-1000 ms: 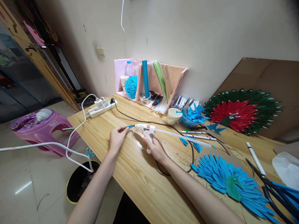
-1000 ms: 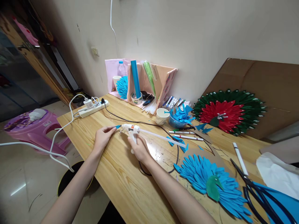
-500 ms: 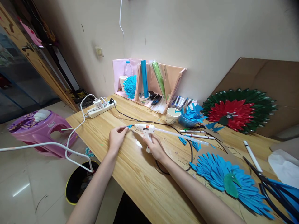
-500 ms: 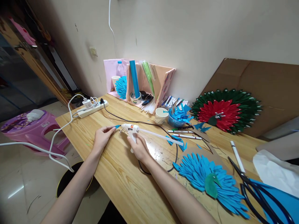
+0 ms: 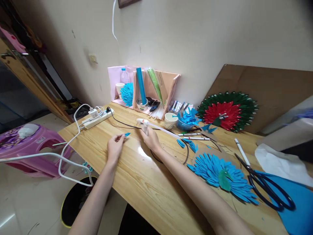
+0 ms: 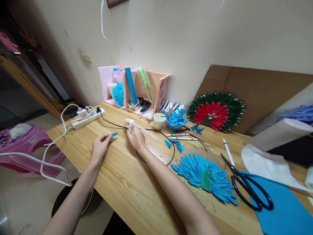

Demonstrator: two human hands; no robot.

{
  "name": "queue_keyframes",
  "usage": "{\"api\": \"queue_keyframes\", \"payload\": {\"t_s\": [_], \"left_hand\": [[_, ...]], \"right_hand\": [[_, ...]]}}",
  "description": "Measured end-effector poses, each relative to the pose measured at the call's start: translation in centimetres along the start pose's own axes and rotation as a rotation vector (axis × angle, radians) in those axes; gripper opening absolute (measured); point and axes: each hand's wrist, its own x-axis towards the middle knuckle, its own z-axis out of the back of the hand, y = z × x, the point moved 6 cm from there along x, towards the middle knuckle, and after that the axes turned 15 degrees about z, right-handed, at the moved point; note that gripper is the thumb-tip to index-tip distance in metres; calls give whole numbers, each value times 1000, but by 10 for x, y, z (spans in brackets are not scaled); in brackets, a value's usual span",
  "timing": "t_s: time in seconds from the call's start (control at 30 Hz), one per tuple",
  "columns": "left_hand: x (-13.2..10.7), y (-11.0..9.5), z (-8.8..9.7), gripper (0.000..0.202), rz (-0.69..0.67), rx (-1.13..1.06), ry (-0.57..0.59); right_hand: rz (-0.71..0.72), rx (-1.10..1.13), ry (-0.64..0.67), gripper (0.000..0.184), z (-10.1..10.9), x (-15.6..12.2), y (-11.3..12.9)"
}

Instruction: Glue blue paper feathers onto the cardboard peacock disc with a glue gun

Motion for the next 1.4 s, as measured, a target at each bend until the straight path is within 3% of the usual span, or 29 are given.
{"api": "queue_keyframes", "payload": {"t_s": [0.17,0.27,0.33,0.43,0.53,0.63,0.73,0.87,1.0,1.1,1.23,1.4], "left_hand": [[3,-1,5,26,-26,-9,-64],[-4,-4,6,28,-23,-31,-65],[-14,-5,3,33,2,-39,-28],[-34,-5,-13,36,36,20,92],[-60,-6,-43,38,58,117,253],[-86,-13,-82,39,48,169,413],[-107,-27,-125,34,-41,229,542],[-124,-37,-181,33,-103,303,735],[-127,-31,-220,34,-91,306,864],[-127,-23,-231,33,-85,332,913],[-128,-13,-230,31,-69,396,917],[-131,-9,-229,28,-146,441,914]], "right_hand": [[-69,-131,157,18,-16,26,-7],[-36,-147,242,33,3,13,-3],[46,-175,255,41,36,-6,1],[174,-195,234,33,107,-42,2],[109,-204,229,22,174,-79,-15],[78,-231,310,12,207,-113,-31],[135,-229,332,10,210,-136,-33],[157,-247,313,12,200,-145,-30],[133,-232,316,9,195,-142,-27],[115,-199,319,7,194,-140,-27],[102,-138,322,6,195,-140,-31],[65,-65,323,5,196,-141,-40]]}}
